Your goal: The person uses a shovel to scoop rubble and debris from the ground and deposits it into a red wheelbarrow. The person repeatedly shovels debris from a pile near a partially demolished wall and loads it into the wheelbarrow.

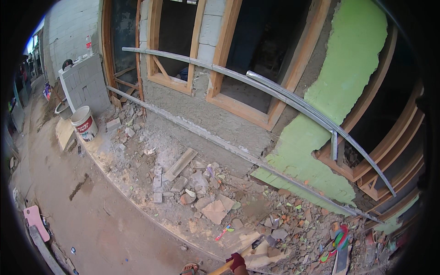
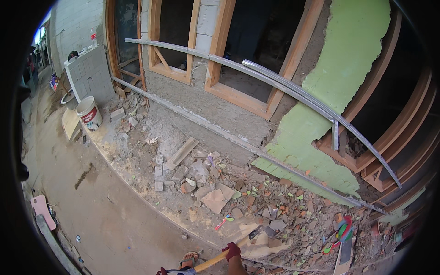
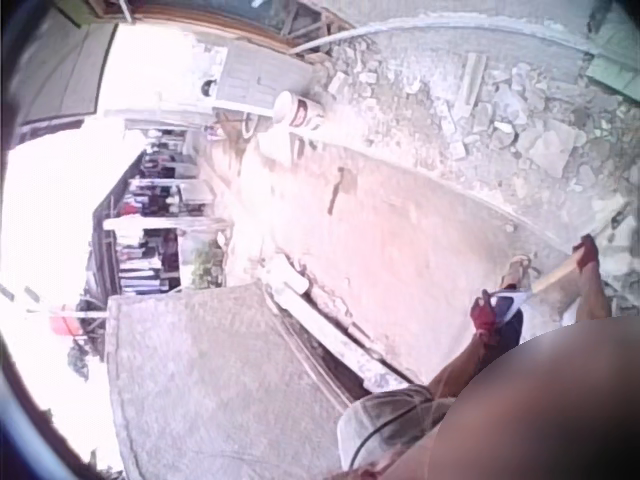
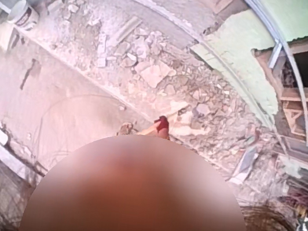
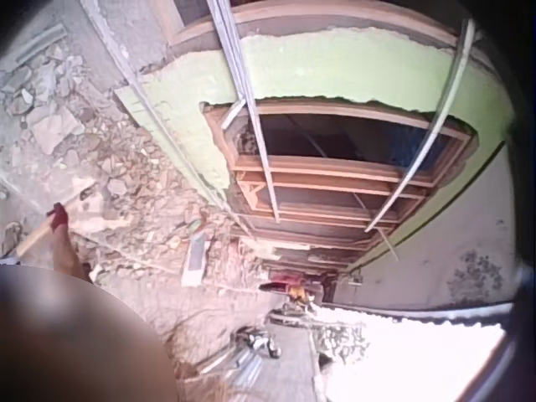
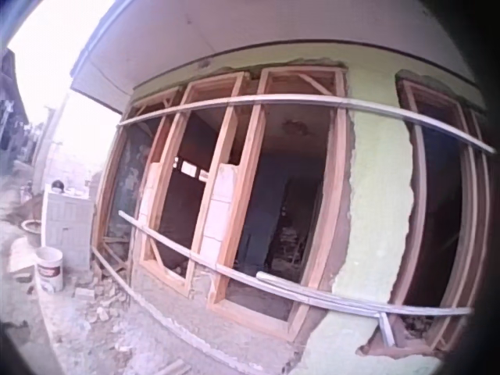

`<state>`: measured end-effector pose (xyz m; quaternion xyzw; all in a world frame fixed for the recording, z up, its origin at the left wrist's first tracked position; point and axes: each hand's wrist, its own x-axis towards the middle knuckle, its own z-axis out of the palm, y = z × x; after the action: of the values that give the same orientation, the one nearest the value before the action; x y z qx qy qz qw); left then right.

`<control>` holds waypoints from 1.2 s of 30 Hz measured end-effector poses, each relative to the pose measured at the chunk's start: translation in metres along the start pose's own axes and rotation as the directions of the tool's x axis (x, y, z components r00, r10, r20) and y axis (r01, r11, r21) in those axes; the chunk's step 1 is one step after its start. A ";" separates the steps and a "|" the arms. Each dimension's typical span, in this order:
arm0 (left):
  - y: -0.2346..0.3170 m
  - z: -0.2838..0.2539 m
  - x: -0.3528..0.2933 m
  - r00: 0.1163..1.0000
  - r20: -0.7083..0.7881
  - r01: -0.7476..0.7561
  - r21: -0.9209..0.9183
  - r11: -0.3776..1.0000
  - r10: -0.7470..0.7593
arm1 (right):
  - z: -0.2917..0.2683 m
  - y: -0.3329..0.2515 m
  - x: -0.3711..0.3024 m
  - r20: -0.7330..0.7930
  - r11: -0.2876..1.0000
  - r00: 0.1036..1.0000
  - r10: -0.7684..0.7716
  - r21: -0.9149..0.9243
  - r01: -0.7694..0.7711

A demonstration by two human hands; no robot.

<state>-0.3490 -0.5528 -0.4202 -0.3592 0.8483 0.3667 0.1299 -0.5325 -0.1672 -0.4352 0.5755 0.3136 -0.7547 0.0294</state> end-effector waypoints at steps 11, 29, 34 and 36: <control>0.028 -0.211 0.045 0.875 -0.130 -0.453 0.116 0.884 0.466 | 0.041 0.109 -0.144 -0.054 0.941 0.998 0.030 0.339 -0.010; 0.136 -0.127 -0.104 0.574 0.609 -0.772 0.180 0.609 0.547 | -0.295 0.254 -0.351 -0.448 0.234 0.789 0.421 0.894 0.382; 0.083 -0.019 -0.263 0.328 0.781 -0.849 -0.003 0.528 0.531 | -0.480 0.304 -0.411 -0.584 0.152 0.664 0.467 0.793 0.590; 0.068 0.002 -0.335 0.278 0.952 -0.660 0.096 0.745 0.124 | -0.557 0.340 -0.424 -0.613 0.076 0.682 0.400 0.764 0.641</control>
<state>-0.1601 -0.3470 -0.2232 0.1768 0.7578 0.2975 0.5531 0.2216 -0.2920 -0.2868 0.6401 -0.2450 -0.4616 -0.5632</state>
